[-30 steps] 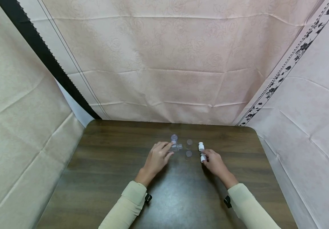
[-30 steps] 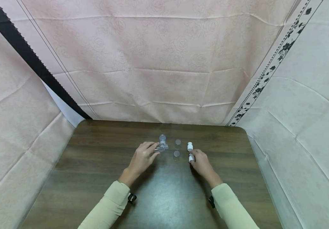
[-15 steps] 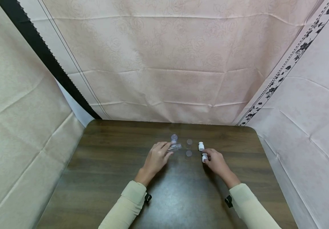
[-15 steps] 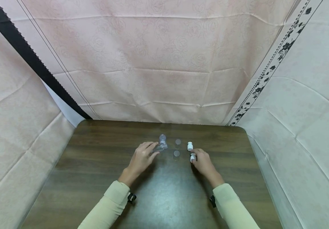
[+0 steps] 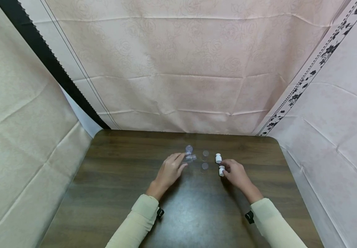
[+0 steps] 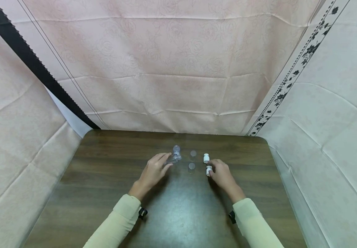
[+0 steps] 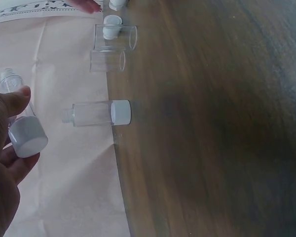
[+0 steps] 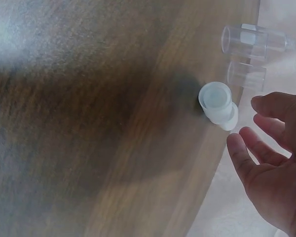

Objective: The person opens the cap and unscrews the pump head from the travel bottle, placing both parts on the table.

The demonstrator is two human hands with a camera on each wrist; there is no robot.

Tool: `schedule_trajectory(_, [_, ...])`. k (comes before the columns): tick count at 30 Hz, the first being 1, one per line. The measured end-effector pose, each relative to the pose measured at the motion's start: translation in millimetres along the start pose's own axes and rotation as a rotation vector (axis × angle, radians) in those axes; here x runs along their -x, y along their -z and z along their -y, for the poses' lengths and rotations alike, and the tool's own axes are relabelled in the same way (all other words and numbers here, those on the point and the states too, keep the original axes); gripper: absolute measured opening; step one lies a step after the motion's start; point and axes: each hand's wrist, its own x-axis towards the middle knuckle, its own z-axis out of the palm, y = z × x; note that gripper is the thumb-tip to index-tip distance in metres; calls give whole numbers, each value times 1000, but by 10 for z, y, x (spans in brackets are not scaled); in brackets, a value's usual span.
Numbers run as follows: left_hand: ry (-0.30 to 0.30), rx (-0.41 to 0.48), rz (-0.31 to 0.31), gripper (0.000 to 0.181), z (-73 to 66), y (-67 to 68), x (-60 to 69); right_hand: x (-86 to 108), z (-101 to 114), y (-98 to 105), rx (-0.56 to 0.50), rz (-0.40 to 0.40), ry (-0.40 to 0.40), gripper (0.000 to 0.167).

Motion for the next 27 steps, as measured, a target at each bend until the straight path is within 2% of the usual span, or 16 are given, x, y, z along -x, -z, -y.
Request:
schedule_trajectory(7, [24,19,43,39,47,-36,9,14,56,82,33,-39,45,36])
schedule_trajectory(13, [69,45,87,38,92,-76,33,25,97,131,32,-2,13,40])
schedule_trajectory(20, [176,99,149,40,107,-144,65,27,140,183,11,10,12,41])
schedule_trajectory(27, [265,169,139,39,102,-236,69,63,175,232,-13,21,-14,42])
